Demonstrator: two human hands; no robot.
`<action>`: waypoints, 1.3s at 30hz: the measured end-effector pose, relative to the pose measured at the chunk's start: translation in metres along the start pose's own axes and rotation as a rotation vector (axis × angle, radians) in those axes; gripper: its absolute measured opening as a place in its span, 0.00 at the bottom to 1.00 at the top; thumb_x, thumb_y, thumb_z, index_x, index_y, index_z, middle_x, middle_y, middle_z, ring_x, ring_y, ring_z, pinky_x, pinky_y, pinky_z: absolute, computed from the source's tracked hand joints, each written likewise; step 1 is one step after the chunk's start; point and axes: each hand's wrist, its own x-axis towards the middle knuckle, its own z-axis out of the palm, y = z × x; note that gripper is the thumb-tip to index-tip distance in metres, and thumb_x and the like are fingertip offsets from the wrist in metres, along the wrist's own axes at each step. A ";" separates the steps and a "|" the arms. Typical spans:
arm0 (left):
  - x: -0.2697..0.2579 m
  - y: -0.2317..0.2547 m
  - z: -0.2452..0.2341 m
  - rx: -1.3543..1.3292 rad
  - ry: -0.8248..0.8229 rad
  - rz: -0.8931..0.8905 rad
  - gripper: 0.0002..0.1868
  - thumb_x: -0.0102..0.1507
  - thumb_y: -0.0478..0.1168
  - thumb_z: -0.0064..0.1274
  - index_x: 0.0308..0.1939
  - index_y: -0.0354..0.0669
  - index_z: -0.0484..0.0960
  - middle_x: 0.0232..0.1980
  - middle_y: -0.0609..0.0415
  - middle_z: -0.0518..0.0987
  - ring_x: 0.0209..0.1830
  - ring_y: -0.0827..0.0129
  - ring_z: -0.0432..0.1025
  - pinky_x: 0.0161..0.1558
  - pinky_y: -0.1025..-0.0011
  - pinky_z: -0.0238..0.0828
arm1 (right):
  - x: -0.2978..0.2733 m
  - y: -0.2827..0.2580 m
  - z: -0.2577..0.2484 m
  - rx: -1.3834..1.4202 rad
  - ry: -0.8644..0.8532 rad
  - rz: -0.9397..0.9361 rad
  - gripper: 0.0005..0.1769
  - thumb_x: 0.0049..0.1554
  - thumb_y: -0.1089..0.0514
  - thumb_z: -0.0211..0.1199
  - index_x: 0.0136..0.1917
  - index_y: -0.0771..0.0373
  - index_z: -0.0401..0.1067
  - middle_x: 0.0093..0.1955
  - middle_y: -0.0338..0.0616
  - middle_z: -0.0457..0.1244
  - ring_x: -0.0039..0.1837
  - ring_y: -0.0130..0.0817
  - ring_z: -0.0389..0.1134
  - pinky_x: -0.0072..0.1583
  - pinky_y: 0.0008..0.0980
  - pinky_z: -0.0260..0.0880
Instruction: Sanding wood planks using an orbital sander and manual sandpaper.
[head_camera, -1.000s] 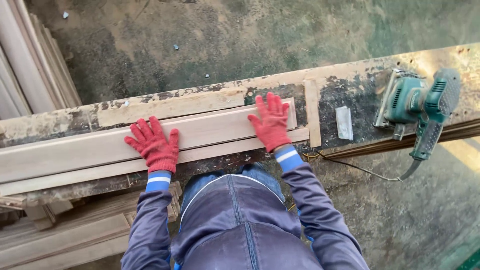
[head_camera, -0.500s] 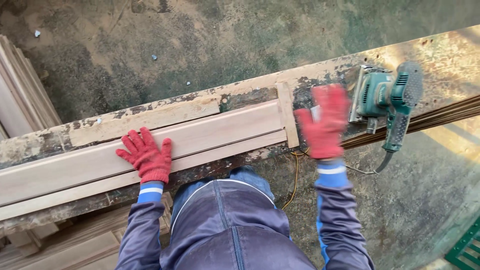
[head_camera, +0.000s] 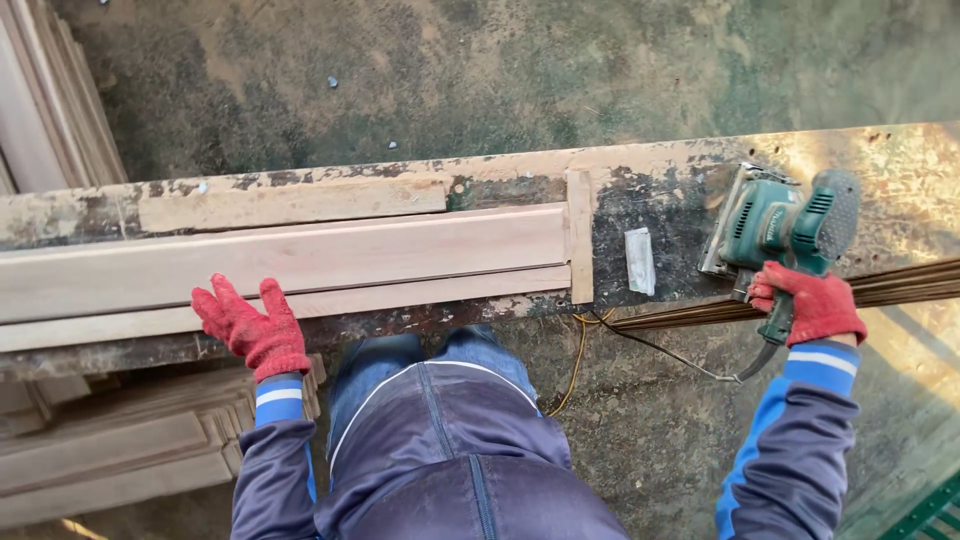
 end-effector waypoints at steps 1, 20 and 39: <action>-0.002 -0.006 -0.003 -0.007 0.018 -0.024 0.36 0.72 0.46 0.57 0.76 0.30 0.61 0.79 0.24 0.51 0.80 0.34 0.43 0.76 0.41 0.38 | -0.004 0.000 0.002 0.004 0.019 -0.022 0.14 0.58 0.60 0.68 0.56 0.65 0.72 0.45 0.43 0.68 0.41 0.30 0.70 0.42 0.26 0.75; -0.026 0.013 -0.044 -0.709 0.153 0.031 0.24 0.61 0.34 0.64 0.62 0.41 0.81 0.64 0.40 0.77 0.70 0.46 0.68 0.72 0.53 0.59 | 0.002 0.042 -0.094 -0.678 -0.639 -0.362 0.26 0.70 0.48 0.46 0.41 0.71 0.69 0.38 0.53 0.60 0.48 0.44 0.61 0.53 0.48 0.59; 0.035 -0.014 -0.187 -1.465 -0.987 -0.744 0.37 0.40 0.54 0.74 0.47 0.35 0.86 0.35 0.47 0.84 0.35 0.66 0.81 0.43 0.74 0.81 | -0.366 0.017 0.638 -0.773 -0.355 -0.428 0.15 0.40 0.70 0.74 0.42 0.74 0.74 0.28 0.61 0.63 0.30 0.45 0.63 0.30 0.46 0.66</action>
